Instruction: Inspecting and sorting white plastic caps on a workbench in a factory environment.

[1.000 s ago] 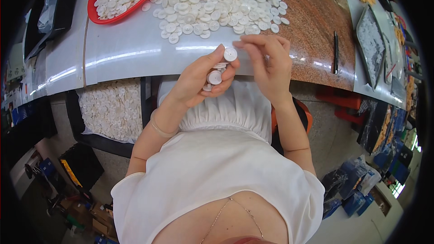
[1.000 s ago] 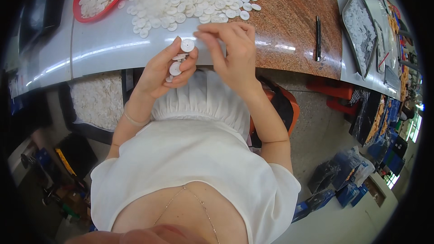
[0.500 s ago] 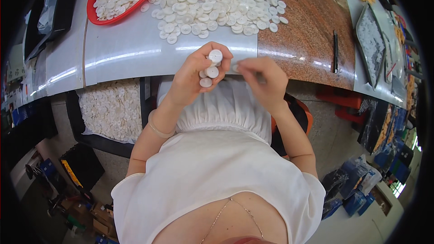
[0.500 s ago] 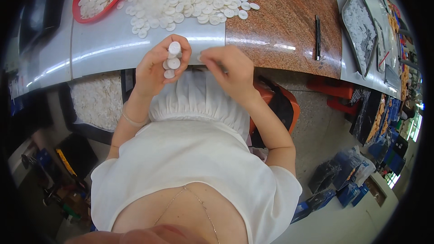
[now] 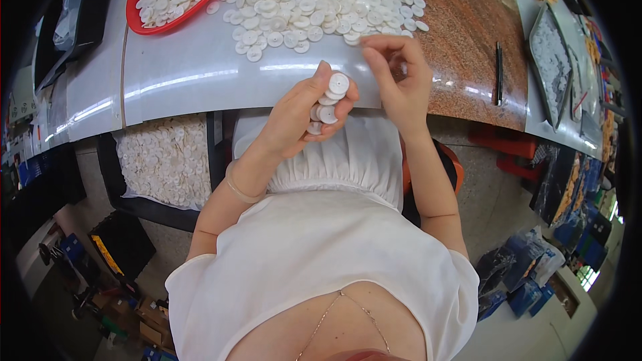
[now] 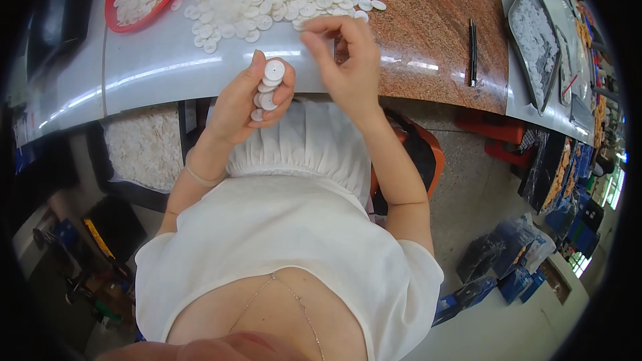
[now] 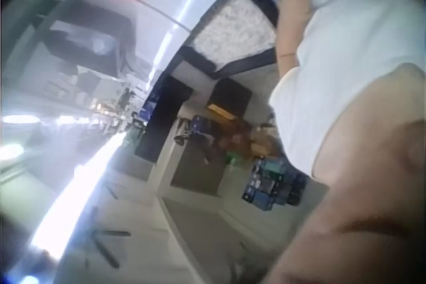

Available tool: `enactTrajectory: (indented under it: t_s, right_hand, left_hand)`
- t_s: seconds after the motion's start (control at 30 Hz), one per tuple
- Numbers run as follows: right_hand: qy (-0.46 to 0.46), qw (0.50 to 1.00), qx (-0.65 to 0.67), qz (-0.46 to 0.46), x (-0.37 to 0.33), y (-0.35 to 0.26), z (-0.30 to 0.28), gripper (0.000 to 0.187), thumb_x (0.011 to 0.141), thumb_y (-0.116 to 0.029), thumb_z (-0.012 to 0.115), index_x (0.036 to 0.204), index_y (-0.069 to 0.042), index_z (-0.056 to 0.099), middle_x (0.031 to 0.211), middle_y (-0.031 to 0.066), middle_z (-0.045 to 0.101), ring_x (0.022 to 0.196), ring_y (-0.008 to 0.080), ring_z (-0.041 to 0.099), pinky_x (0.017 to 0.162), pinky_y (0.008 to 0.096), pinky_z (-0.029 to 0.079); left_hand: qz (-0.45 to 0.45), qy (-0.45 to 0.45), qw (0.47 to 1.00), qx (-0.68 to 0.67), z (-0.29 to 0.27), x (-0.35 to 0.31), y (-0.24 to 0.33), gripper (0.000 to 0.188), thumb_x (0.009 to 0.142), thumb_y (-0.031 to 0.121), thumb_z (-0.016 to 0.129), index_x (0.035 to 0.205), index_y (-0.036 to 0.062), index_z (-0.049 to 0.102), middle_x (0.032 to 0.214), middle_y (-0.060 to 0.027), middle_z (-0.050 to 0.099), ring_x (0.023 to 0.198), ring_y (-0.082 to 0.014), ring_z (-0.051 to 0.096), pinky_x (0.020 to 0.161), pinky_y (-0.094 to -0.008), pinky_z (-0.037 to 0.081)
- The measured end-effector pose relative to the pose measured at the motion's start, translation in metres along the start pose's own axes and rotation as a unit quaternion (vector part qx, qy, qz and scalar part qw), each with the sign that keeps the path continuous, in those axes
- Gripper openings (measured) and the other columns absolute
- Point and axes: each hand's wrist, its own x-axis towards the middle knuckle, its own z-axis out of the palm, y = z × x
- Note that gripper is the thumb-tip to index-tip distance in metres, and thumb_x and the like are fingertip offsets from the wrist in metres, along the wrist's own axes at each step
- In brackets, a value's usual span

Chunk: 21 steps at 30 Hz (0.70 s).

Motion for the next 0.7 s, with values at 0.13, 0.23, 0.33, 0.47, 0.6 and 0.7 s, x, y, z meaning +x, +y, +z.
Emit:
enactTrajectory:
  t_s: [0.13,0.23,0.33,0.47,0.6,0.7]
  right_hand:
    - [0.047,0.953,-0.25,-0.167,0.014,0.009,-0.003,0.015,0.081,-0.006,0.071,0.096,-0.007,0.067,0.1,0.0057,0.068,0.082,0.0148,0.06,0.075,0.0287,0.046]
    - [0.016,0.961,-0.234,-0.148,0.011,0.014,-0.001,0.017,0.078,-0.006,0.073,0.095,-0.008,0.068,0.099,0.0071,0.066,0.083,0.0193,0.061,0.072,0.0296,0.049]
    - [0.034,0.972,-0.196,-0.125,0.011,0.012,0.001,0.014,0.079,-0.005,0.073,0.092,-0.006,0.068,0.092,0.0064,0.064,0.08,0.0189,0.062,0.068,0.0286,0.051]
    - [0.007,0.988,-0.139,-0.07,0.008,0.009,-0.003,0.012,0.08,-0.004,0.072,0.092,-0.004,0.067,0.087,0.0061,0.062,0.075,0.0168,0.064,0.065,0.0258,0.051]
    - [0.001,0.993,-0.111,-0.05,0.006,0.006,-0.004,0.012,0.081,-0.001,0.072,0.091,-0.002,0.067,0.087,0.0059,0.062,0.074,0.0138,0.064,0.064,0.0236,0.05]
    - [0.002,0.994,-0.095,-0.054,0.005,0.007,-0.005,0.011,0.081,0.0,0.071,0.091,-0.001,0.066,0.086,0.0054,0.062,0.073,0.0127,0.063,0.064,0.023,0.049]
  left_hand:
    - [-0.006,-0.021,1.0,0.006,0.001,-0.001,0.004,0.057,0.102,0.055,0.027,0.095,0.0052,0.054,0.07,0.0017,0.047,0.05,-0.0048,0.038,0.037,-0.0175,0.025]
    - [0.017,-0.03,0.999,0.009,0.0,-0.002,0.005,0.057,0.102,0.055,0.027,0.095,0.0052,0.053,0.07,0.0019,0.047,0.05,-0.0045,0.037,0.037,-0.0169,0.025]
    - [0.039,0.003,0.997,-0.059,-0.005,-0.003,0.009,0.057,0.102,0.053,0.031,0.101,0.0026,0.058,0.07,0.0019,0.049,0.047,-0.0045,0.036,0.037,-0.0184,0.025]
    - [0.194,0.135,0.972,0.002,-0.029,0.001,0.066,0.056,0.102,0.051,0.034,0.106,0.0006,0.058,0.07,0.0018,0.049,0.049,-0.0046,0.037,0.04,-0.0183,0.026]
    - [0.35,0.23,0.891,0.177,-0.067,0.007,0.144,0.046,0.103,0.041,0.044,0.109,-0.0007,0.061,0.072,0.0008,0.051,0.053,-0.0049,0.04,0.043,-0.0177,0.026]
    - [0.407,0.335,0.817,0.235,-0.096,0.009,0.184,0.038,0.103,0.03,0.047,0.118,-0.0035,0.058,0.076,0.0011,0.048,0.055,-0.0032,0.035,0.043,-0.0179,0.024]
